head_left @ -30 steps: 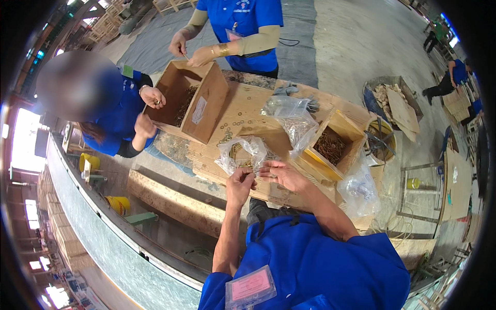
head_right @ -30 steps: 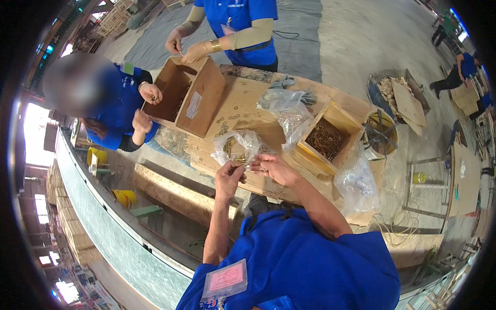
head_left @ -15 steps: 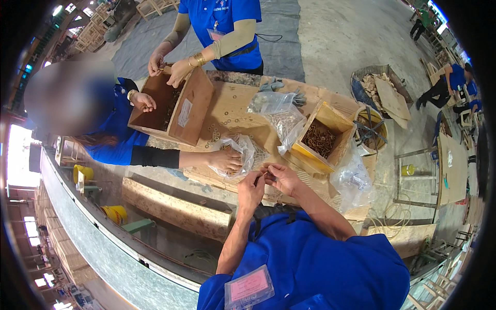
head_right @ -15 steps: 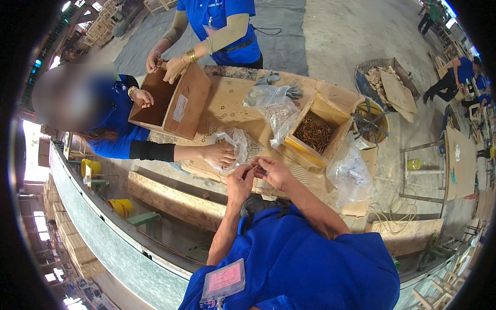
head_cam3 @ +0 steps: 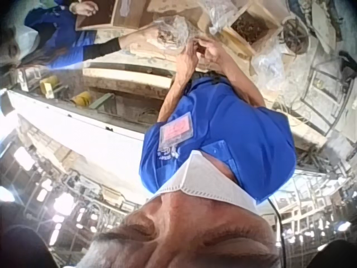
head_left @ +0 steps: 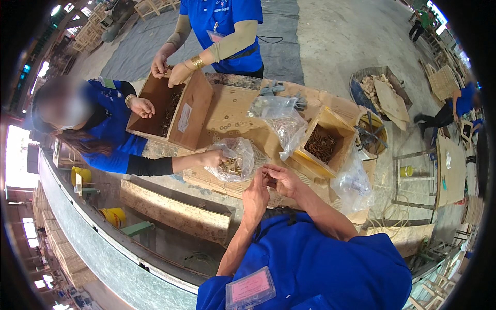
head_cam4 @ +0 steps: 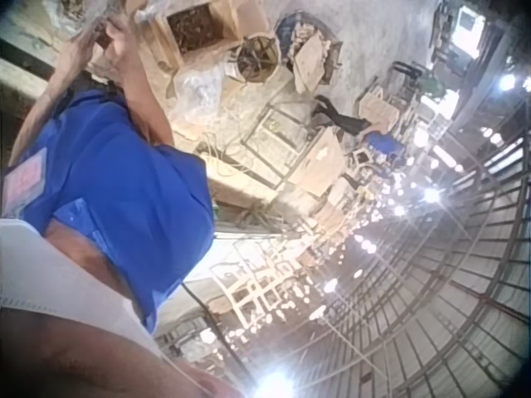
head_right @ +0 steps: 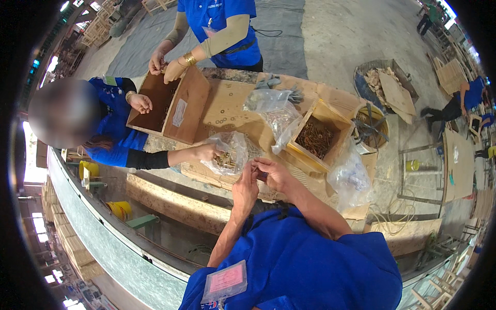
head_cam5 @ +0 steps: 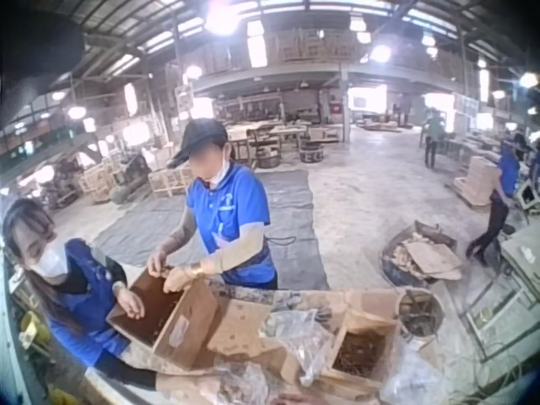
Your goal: The person sorts small metal fasteners, likely screws or nails, from a plastic bag into a wooden box. They handle the items one by one, picking them up and placing them into the container while standing at a workbench in a factory setting.
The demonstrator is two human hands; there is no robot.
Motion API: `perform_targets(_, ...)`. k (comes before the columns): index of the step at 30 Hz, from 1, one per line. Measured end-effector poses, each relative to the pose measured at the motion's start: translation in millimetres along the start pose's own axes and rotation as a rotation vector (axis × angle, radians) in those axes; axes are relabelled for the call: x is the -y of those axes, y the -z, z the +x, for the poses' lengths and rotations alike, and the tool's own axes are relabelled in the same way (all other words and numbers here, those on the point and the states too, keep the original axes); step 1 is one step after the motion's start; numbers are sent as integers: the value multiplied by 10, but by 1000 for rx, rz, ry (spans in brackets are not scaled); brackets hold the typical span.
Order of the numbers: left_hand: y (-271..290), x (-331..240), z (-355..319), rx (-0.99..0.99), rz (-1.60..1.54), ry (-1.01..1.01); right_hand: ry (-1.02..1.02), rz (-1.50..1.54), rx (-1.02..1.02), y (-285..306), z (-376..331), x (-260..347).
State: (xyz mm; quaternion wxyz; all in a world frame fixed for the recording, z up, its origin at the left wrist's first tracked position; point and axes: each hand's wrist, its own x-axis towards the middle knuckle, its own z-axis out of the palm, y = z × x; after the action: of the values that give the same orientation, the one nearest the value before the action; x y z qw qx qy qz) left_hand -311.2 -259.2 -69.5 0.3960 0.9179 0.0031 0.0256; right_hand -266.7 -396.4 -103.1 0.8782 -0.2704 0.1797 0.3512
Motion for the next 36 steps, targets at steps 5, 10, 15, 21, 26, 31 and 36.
perform_targets(5, 74, 127, 31, 118, 12, 30, -131, -111, 13, -5, -7, 36)
perform_targets(10, 78, 291, 112, 93, -11, -157, -139, -138, 35, -4, 86, 15)
perform_targets(15, 39, 222, 224, 22, 115, -298, -146, -88, -58, 21, 235, 150)
perform_targets(21, 144, 159, 349, 72, -97, -438, 16, -612, -93, -243, 119, 493)
perform_targets(26, 169, -140, 359, 157, -193, -259, 109, -538, 103, -165, -18, 580)
perform_targets(31, 100, -147, 434, 108, -401, -213, 138, -347, 116, -230, -199, 536)
perform_targets(36, 119, -330, 491, 179, -871, 45, 280, -529, 22, -233, -369, 546)
